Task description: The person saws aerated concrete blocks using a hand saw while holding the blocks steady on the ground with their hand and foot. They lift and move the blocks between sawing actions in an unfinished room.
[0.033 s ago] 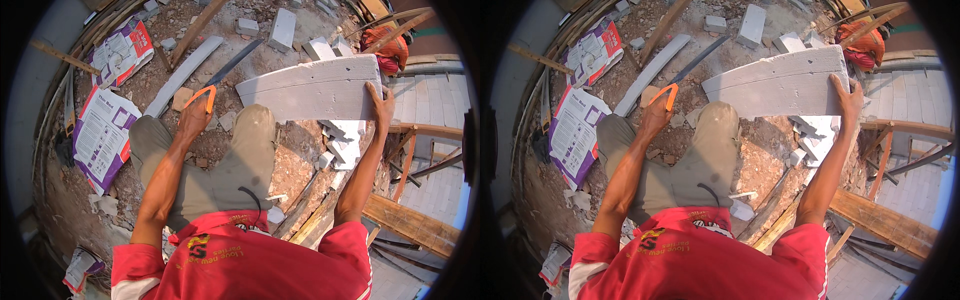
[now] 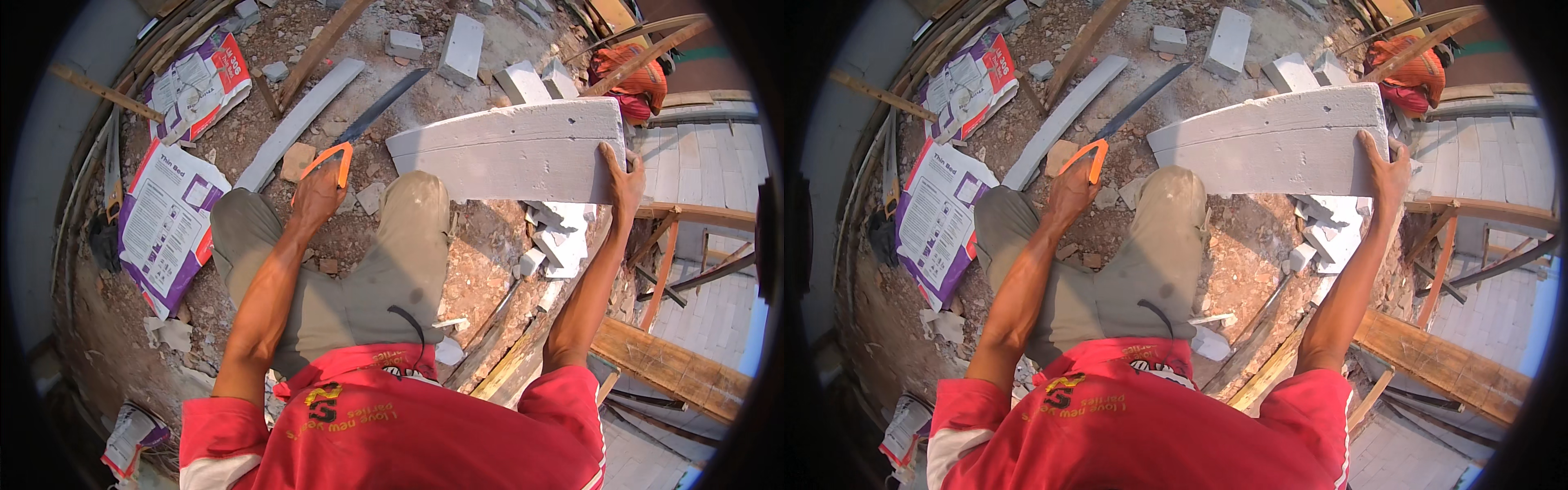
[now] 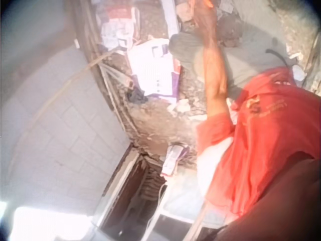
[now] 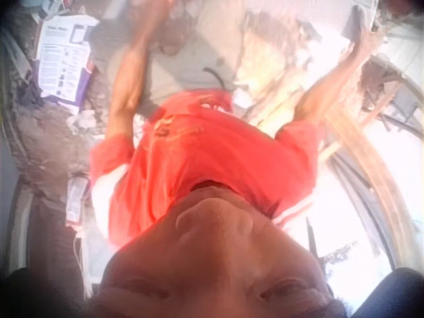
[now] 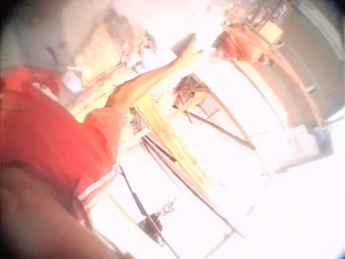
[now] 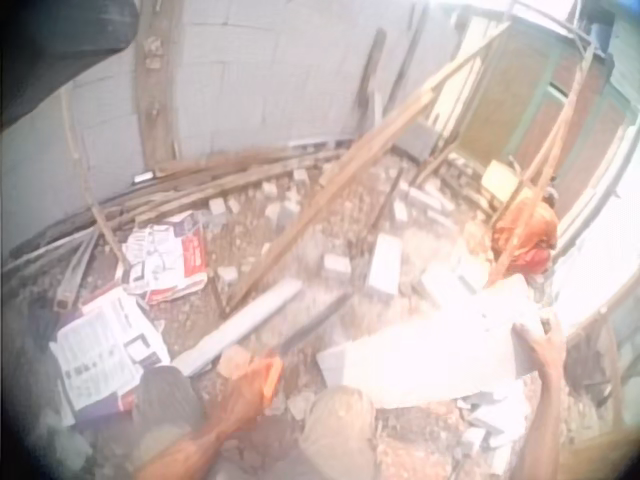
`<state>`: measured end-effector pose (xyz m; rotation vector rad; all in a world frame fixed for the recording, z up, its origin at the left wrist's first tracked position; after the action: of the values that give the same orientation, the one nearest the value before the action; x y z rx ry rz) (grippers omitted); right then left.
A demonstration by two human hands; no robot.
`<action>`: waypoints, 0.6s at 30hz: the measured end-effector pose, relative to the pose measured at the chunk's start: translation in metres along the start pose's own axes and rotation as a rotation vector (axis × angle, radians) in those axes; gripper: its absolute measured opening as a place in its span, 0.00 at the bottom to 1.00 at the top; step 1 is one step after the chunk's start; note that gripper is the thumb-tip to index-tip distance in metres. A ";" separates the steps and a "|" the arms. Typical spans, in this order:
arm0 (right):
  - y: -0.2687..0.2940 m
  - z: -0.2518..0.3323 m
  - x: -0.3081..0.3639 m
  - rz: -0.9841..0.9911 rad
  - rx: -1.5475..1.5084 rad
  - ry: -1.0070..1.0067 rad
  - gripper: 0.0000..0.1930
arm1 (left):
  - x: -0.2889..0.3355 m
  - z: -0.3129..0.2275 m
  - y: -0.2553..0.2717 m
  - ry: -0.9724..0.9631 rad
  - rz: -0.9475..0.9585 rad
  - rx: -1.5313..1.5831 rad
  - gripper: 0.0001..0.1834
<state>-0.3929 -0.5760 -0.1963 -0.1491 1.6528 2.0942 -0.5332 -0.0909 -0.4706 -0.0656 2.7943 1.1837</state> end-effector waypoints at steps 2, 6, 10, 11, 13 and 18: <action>0.005 -0.016 0.014 0.012 -0.072 -0.035 0.34 | 0.002 0.009 -0.011 -0.031 0.014 -0.032 0.16; 0.021 -0.051 0.064 -0.102 -0.085 -0.080 0.30 | 0.005 0.041 -0.045 0.050 0.133 -0.126 0.14; 0.031 -0.075 0.115 -0.148 -0.146 -0.219 0.26 | 0.021 0.072 -0.083 0.194 0.454 -0.312 0.17; 0.034 -0.085 0.128 -0.167 -0.154 -0.221 0.25 | 0.023 0.073 -0.090 0.216 0.529 -0.296 0.18; 0.040 -0.085 0.147 -0.163 -0.196 -0.284 0.24 | 0.017 0.080 -0.098 0.264 0.659 -0.279 0.19; 0.047 -0.084 0.205 -0.184 -0.362 -0.503 0.22 | 0.020 0.092 -0.119 0.302 0.706 -0.321 0.19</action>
<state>-0.6111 -0.6036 -0.2511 0.1025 0.9297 2.0528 -0.5364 -0.1076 -0.6218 0.8488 2.9299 1.8961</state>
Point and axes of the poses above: each hand's wrist, its own x-axis away from the middle knuckle, its own y-axis out of the back of the hand, z = x × y, the point moved 3 cm from there along -x, towards the middle knuckle, and after that the axes turned 4 degrees about x, right-handed, at the moved point
